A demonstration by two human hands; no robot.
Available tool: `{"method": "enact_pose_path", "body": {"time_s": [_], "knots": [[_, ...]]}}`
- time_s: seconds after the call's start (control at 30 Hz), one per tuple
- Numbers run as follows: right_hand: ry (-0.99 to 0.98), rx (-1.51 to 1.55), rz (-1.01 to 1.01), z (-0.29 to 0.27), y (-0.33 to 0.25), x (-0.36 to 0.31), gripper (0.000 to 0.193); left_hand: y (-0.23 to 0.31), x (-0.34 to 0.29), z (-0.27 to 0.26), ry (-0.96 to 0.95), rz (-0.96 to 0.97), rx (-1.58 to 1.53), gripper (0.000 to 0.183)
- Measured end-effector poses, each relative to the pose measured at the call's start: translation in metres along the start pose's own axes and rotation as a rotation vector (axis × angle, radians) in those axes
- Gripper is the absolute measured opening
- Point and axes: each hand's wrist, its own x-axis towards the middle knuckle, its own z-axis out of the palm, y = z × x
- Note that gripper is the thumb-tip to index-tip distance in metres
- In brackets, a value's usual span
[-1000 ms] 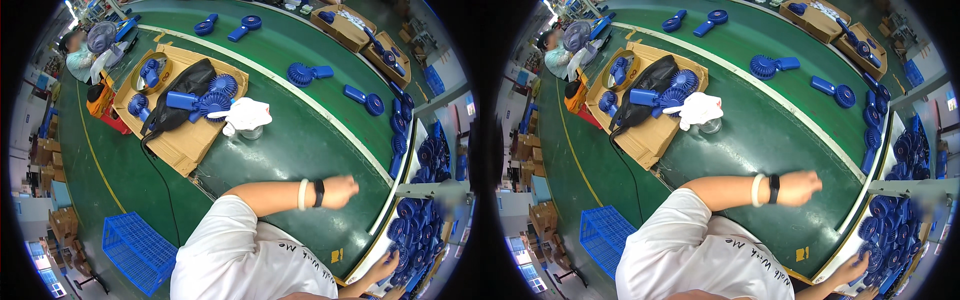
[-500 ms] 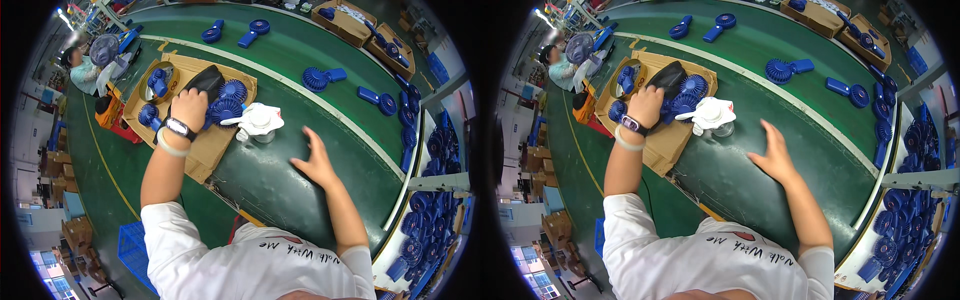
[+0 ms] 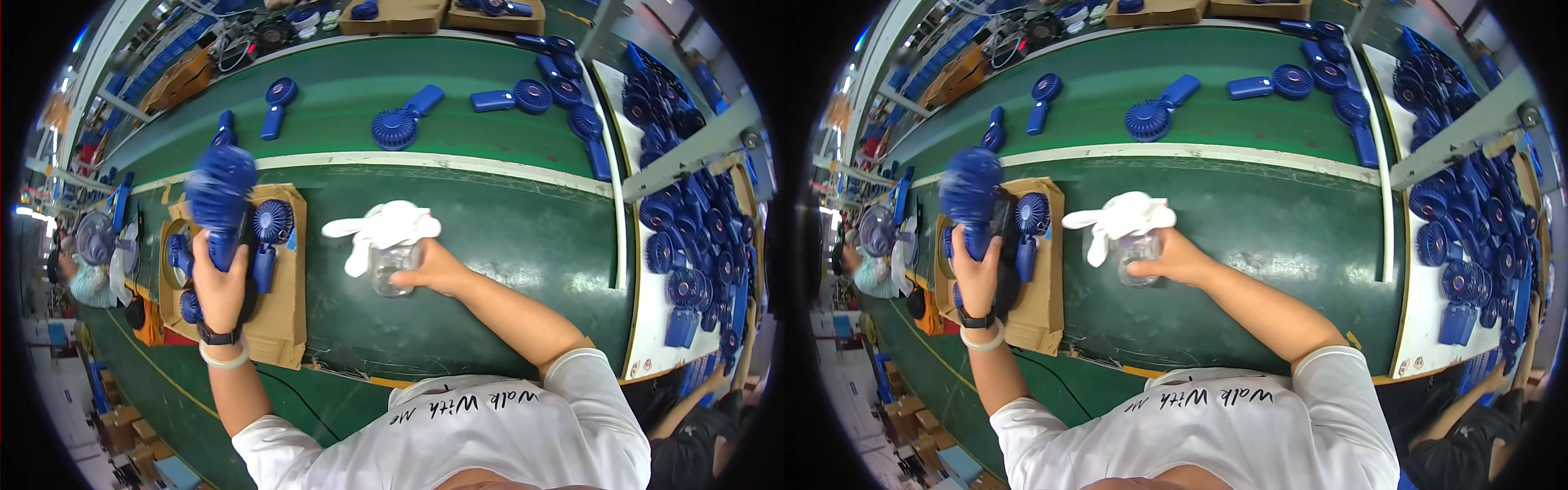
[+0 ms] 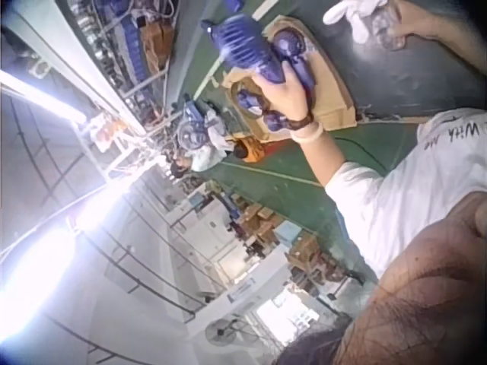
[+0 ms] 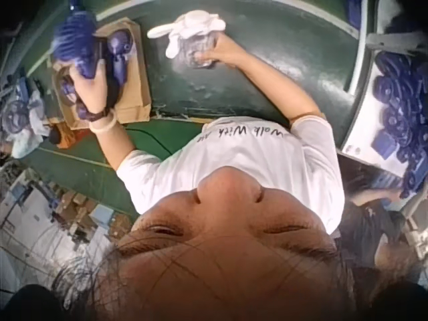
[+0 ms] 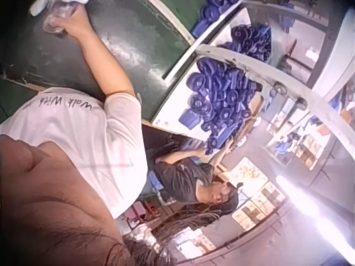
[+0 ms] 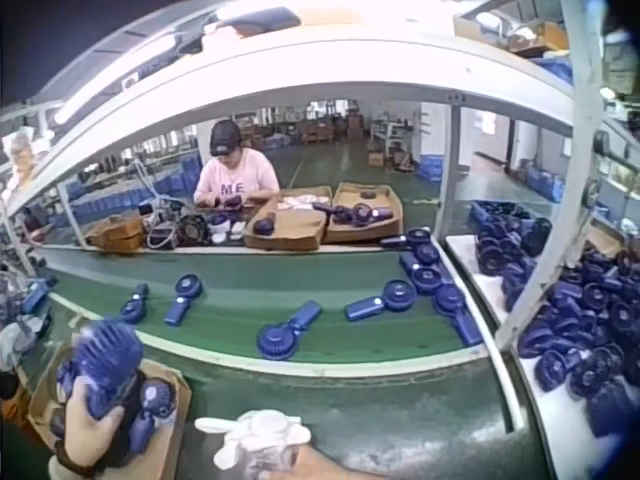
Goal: The person assembles blue handheld fans on a green factory table. They pick up fan bodies and fan heads, snap them together, and occasionally wipe the units with a white cloth. The person handles the fans one at a time, inspecting them briefly before placing them on the table.
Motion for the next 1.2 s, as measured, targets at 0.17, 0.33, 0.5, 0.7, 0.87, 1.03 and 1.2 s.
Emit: {"method": "enact_pose_path", "body": {"time_s": [0.17, 0.33, 0.5, 0.7, 0.87, 1.03, 1.2], "knots": [[0.171, 0.42, 0.002, -0.018, -0.032, -0.051, 0.074, 0.069, -0.011, 0.066, -0.478, -0.264, -1.208, 0.049], [0.295, -0.157, -0.105, -0.023, -0.072, -0.076, 0.069, 0.13, -0.022, 0.117, -0.742, -0.51, -1.822, 0.047], [0.414, -0.824, -0.285, -0.021, -0.109, -0.078, 0.054, 0.148, -0.031, 0.131, -0.69, -0.438, -1.906, 0.051], [0.746, -1.95, -0.527, 0.008, -0.141, -0.047, 0.028, 0.174, -0.043, 0.147, -0.205, -0.167, -1.38, 0.053], [0.624, -2.01, -0.56, 0.004, -0.124, -0.051, 0.02, 0.168, -0.042, 0.157, -0.107, -0.101, -1.252, 0.05], [0.674, -1.976, -0.432, 0.016, -0.112, -0.053, 0.027, 0.164, -0.04, 0.16, -0.119, -0.291, -1.538, 0.052], [0.5, -1.306, -0.134, -0.012, -0.107, -0.099, 0.048, 0.136, -0.035, 0.151, -0.471, -0.359, -2.022, 0.043]]}}
